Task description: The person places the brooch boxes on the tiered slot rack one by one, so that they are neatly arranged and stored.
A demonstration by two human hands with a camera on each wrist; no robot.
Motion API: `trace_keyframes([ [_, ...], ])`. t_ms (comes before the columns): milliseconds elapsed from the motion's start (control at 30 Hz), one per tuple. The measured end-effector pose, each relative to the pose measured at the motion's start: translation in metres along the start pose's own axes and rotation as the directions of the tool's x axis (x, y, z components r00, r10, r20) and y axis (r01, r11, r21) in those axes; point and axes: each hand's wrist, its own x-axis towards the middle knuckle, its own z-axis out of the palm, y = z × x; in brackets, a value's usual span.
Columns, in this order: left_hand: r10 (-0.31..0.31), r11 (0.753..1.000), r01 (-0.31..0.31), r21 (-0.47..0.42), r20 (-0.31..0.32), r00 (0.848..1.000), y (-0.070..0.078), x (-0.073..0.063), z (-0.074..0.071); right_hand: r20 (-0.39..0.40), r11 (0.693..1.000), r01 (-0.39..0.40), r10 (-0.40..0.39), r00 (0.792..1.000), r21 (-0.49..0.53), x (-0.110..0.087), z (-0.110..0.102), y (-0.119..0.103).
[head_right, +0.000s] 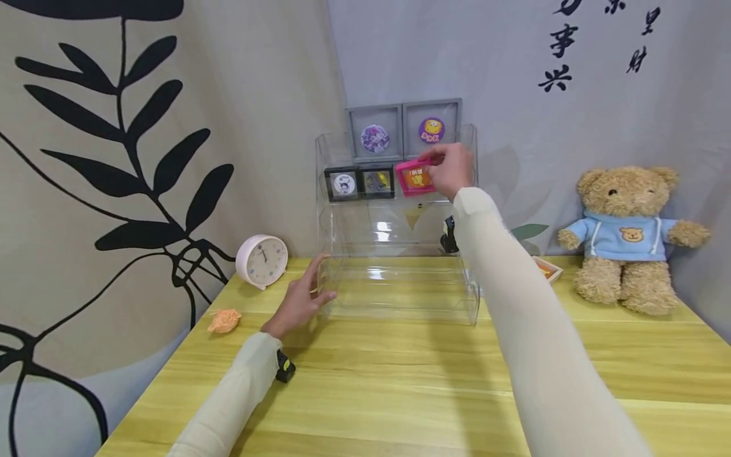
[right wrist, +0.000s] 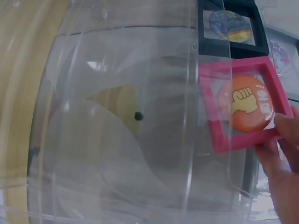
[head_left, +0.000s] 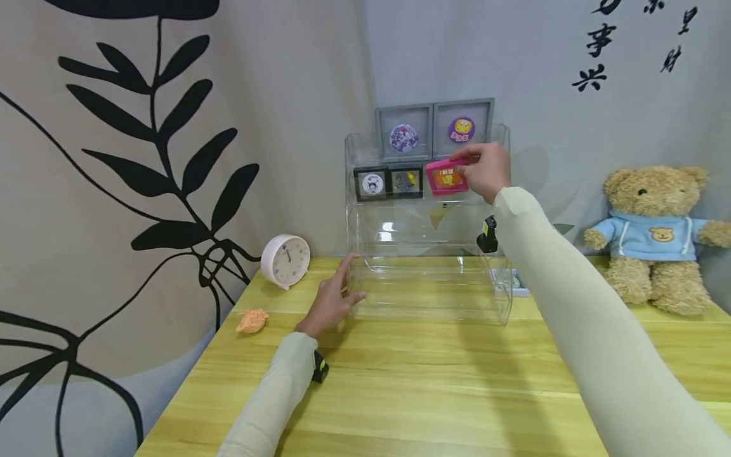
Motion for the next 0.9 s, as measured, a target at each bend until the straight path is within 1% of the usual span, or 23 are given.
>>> trace_keyframes([
  [100, 0.002, 1.000, -0.002, 0.001, 0.002, 1.000, 0.000, 0.001, -0.001, -0.013, 1.000, -0.013, 0.013, 1.000, 0.002, -0.001, 0.002, 0.003],
  [333, 0.004, 1.000, -0.004, -0.014, 0.000, 1.000, 0.001, 0.001, -0.002, -0.020, 0.999, 0.037, -0.037, 0.999, -0.027, -0.004, 0.004, 0.008],
  [433, 0.008, 1.000, -0.008, -0.019, -0.006, 1.000, 0.000, 0.000, -0.002, -0.003, 0.993, 0.081, -0.082, 0.997, -0.080, -0.004, 0.002, 0.008],
  [567, 0.010, 1.000, -0.010, -0.027, -0.014, 1.000, 0.000, -0.001, 0.000, 0.038, 0.969, 0.171, -0.167, 0.985, -0.177, -0.008, -0.003, 0.009],
  [633, 0.010, 0.999, -0.010, -0.030, -0.013, 1.000, 0.000, -0.001, 0.001, 0.035, 0.955, 0.210, -0.208, 0.978, -0.210, -0.013, -0.008, 0.009],
  [733, 0.002, 1.000, -0.002, -0.031, -0.011, 1.000, -0.001, -0.001, 0.002, 0.017, 0.940, 0.259, -0.262, 0.965, -0.224, -0.021, -0.021, 0.008],
  [833, -0.014, 0.999, 0.013, -0.035, -0.017, 1.000, -0.001, -0.001, 0.002, -0.004, 0.915, 0.309, -0.321, 0.947, -0.261, -0.031, -0.040, 0.013],
  [900, -0.019, 0.999, 0.018, -0.033, -0.021, 1.000, -0.001, -0.001, 0.002, -0.021, 0.900, 0.331, -0.351, 0.936, -0.284, -0.037, -0.054, 0.021],
])
